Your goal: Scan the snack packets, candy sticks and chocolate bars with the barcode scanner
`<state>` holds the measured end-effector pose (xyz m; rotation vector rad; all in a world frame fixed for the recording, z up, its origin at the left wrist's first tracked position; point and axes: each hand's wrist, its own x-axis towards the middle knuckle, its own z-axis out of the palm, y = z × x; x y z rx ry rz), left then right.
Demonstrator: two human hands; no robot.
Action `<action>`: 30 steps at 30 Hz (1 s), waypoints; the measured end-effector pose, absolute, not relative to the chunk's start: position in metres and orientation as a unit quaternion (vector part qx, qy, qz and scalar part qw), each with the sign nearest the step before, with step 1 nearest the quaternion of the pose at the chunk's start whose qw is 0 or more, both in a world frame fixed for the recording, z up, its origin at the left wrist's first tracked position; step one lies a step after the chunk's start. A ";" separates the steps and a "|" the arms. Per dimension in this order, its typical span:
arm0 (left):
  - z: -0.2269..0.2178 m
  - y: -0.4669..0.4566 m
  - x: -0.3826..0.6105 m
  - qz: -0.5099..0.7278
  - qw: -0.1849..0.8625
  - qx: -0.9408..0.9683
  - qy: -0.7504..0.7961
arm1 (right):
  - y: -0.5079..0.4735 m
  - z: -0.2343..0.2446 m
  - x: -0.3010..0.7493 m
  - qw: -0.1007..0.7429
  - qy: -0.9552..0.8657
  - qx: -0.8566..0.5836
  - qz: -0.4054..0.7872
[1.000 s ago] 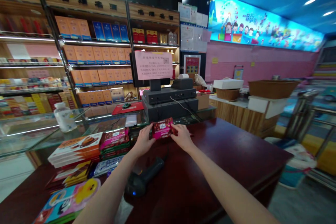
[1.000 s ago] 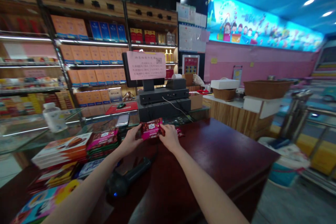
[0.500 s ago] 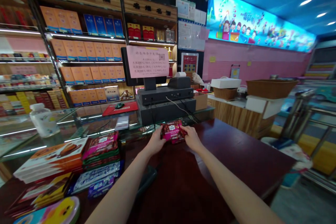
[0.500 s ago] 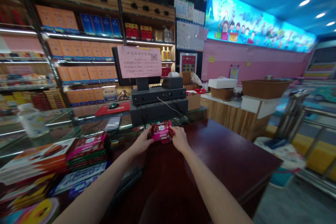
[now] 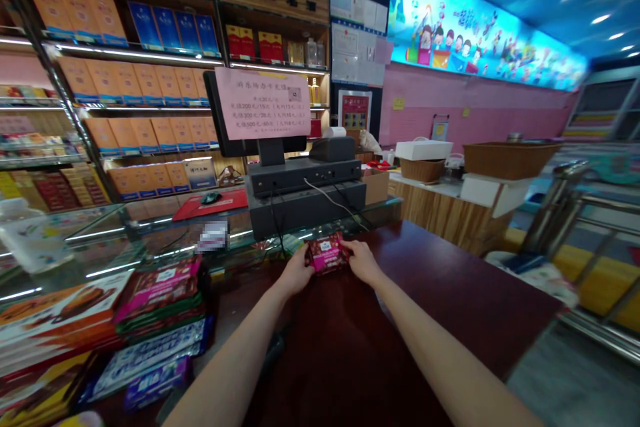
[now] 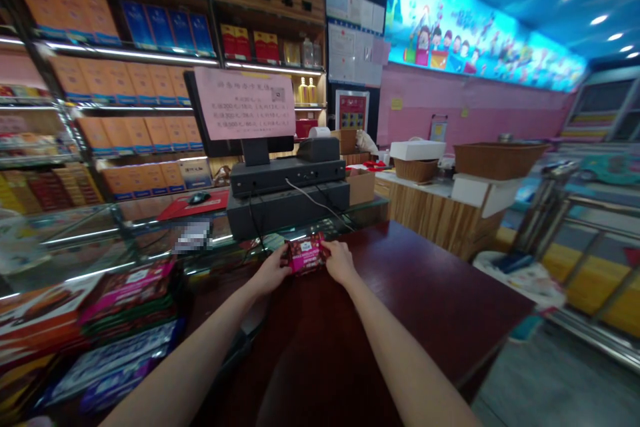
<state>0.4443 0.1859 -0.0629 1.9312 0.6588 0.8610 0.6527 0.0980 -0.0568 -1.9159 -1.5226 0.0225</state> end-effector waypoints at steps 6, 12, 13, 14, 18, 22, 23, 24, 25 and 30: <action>-0.069 0.189 0.447 0.327 0.468 0.765 0.296 | 0.105 -0.062 0.657 0.335 -0.583 -0.740 0.008; -0.066 0.183 0.448 0.312 0.487 0.757 0.305 | 0.109 -0.065 0.660 0.310 -0.581 -0.752 0.011; -0.064 0.182 0.448 0.309 0.491 0.756 0.303 | 0.109 -0.066 0.661 0.306 -0.582 -0.754 0.012; -0.063 0.181 0.448 0.307 0.493 0.755 0.303 | 0.110 -0.066 0.662 0.302 -0.582 -0.755 0.013; -0.060 0.178 0.448 0.304 0.495 0.753 0.309 | 0.110 -0.067 0.663 0.284 -0.583 -0.761 0.021; -0.059 0.178 0.449 0.299 0.491 0.753 0.320 | 0.108 -0.066 0.663 0.268 -0.577 -0.771 0.031; -0.059 0.178 0.449 0.298 0.489 0.753 0.323 | 0.107 -0.066 0.663 0.264 -0.575 -0.774 0.033; -0.059 0.178 0.450 0.296 0.488 0.754 0.326 | 0.106 -0.065 0.663 0.260 -0.572 -0.777 0.035; -0.059 0.178 0.450 0.295 0.486 0.754 0.330 | 0.105 -0.065 0.662 0.256 -0.569 -0.781 0.036; -0.058 0.175 0.454 0.286 0.479 0.754 0.346 | 0.098 -0.063 0.660 0.238 -0.556 -0.796 0.036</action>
